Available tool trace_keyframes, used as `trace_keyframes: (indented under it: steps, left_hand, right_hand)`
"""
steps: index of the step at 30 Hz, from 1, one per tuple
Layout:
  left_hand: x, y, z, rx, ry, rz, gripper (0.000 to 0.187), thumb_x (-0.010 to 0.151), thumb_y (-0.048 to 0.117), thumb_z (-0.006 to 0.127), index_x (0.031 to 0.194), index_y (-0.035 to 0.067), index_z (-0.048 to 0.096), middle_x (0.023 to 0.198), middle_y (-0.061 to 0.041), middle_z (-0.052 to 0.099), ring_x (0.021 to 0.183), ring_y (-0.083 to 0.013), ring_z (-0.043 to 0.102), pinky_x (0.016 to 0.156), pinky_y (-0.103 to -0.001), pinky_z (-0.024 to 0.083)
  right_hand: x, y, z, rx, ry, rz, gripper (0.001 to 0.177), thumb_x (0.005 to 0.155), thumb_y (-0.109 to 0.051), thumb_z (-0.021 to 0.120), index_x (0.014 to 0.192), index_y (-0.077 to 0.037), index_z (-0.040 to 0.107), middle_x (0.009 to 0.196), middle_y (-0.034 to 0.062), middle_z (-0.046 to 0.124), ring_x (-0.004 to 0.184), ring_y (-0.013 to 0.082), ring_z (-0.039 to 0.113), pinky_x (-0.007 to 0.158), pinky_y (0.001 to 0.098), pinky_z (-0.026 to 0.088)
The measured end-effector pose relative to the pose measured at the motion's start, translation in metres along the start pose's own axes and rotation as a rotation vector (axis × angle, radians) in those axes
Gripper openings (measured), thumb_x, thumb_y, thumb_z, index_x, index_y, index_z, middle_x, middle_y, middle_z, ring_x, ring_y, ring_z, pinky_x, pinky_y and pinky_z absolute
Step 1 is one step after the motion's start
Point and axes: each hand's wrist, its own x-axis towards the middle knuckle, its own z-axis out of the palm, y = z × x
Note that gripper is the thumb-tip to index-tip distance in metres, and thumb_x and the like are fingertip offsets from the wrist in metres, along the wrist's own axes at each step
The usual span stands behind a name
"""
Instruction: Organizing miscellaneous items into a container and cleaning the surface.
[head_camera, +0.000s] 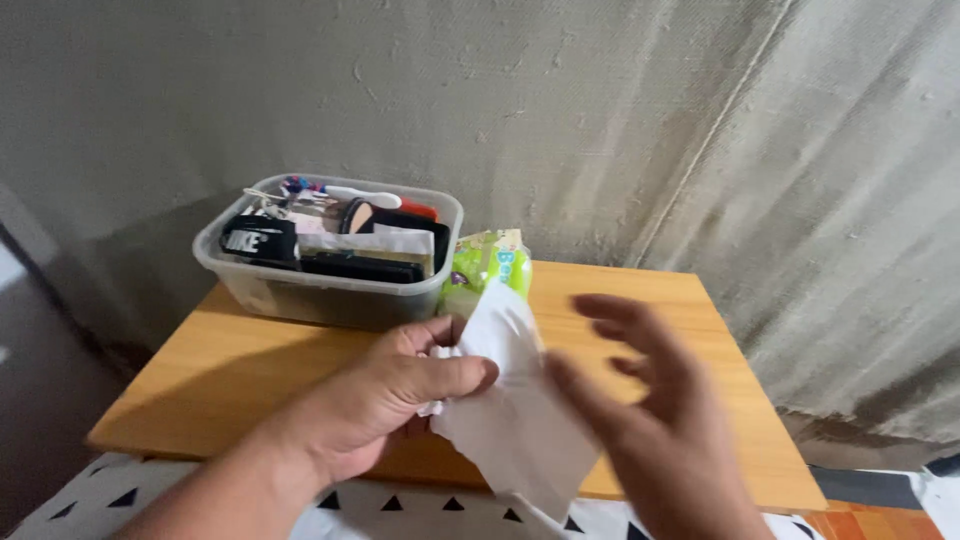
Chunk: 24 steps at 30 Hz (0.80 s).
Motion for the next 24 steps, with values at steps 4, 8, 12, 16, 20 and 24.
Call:
trace_keyframes:
  steps: [4,8,12,16,20,24]
  left_hand:
    - [-0.011,0.035,0.016,0.026,-0.050,0.038,0.045,0.079,0.026,0.081,0.118,0.009,0.069,0.101,-0.002,0.075,0.094,-0.0142,0.070,0.087,-0.033,0.057]
    - [-0.009,0.041,0.008,0.156,0.022,0.056,0.034,0.083,0.023,0.078,0.112,0.009,0.069,0.095,-0.002,0.072,0.088,-0.0139,0.068,0.079,-0.030,0.057]
    - [-0.004,0.043,0.007,0.444,0.189,0.039,0.033,0.092,0.029,0.074,0.114,0.004,0.069,0.090,-0.011,0.068,0.075,-0.0158,0.063,0.060,-0.031,0.054]
    - [0.004,0.044,0.007,0.530,0.201,0.042,0.046,0.090,0.040,0.071,0.126,0.010,0.071,0.100,-0.006,0.073,0.071,-0.0110,0.059,0.054,-0.028,0.052]
    - [0.014,0.032,0.021,0.426,-0.037,0.022,0.067,0.087,0.050,0.076,0.142,0.013,0.064,0.107,-0.001,0.075,0.069,-0.0085,0.057,0.054,-0.027,0.052]
    - [0.032,0.009,0.027,0.267,-0.023,-0.137,0.055,0.084,0.045,0.081,0.123,0.010,0.062,0.083,-0.002,0.065,0.056,-0.0096,0.046,0.053,-0.029,0.050]
  right_hand:
    - [-0.001,0.018,0.003,0.619,-0.476,0.361,0.044,0.090,-0.013,0.080,0.131,-0.004,0.065,0.126,0.0111,0.081,0.110,0.0206,0.071,0.093,0.0366,0.058]
    - [0.000,0.029,-0.012,0.761,-0.468,0.626,0.043,0.090,-0.011,0.078,0.128,0.006,0.066,0.120,0.0169,0.077,0.110,0.0239,0.072,0.096,0.0393,0.053]
    - [0.003,0.026,-0.021,0.942,-0.405,0.809,0.042,0.093,-0.015,0.071,0.130,0.006,0.069,0.126,0.0166,0.077,0.112,0.0273,0.072,0.098,0.0443,0.052]
    - [-0.001,0.021,-0.029,0.878,-0.270,0.863,0.040,0.097,-0.016,0.066,0.128,0.009,0.066,0.126,0.0169,0.074,0.112,0.0276,0.070,0.100,0.0444,0.053]
    - [-0.007,0.020,-0.034,0.977,-0.314,0.766,0.039,0.097,-0.017,0.065,0.129,0.005,0.063,0.125,0.0160,0.075,0.111,0.0281,0.072,0.095,0.0445,0.056]
    - [-0.012,0.049,-0.034,0.882,-0.297,0.792,0.038,0.098,-0.020,0.065,0.130,0.002,0.068,0.110,0.0096,0.073,0.094,0.0199,0.066,0.076,0.0380,0.050]
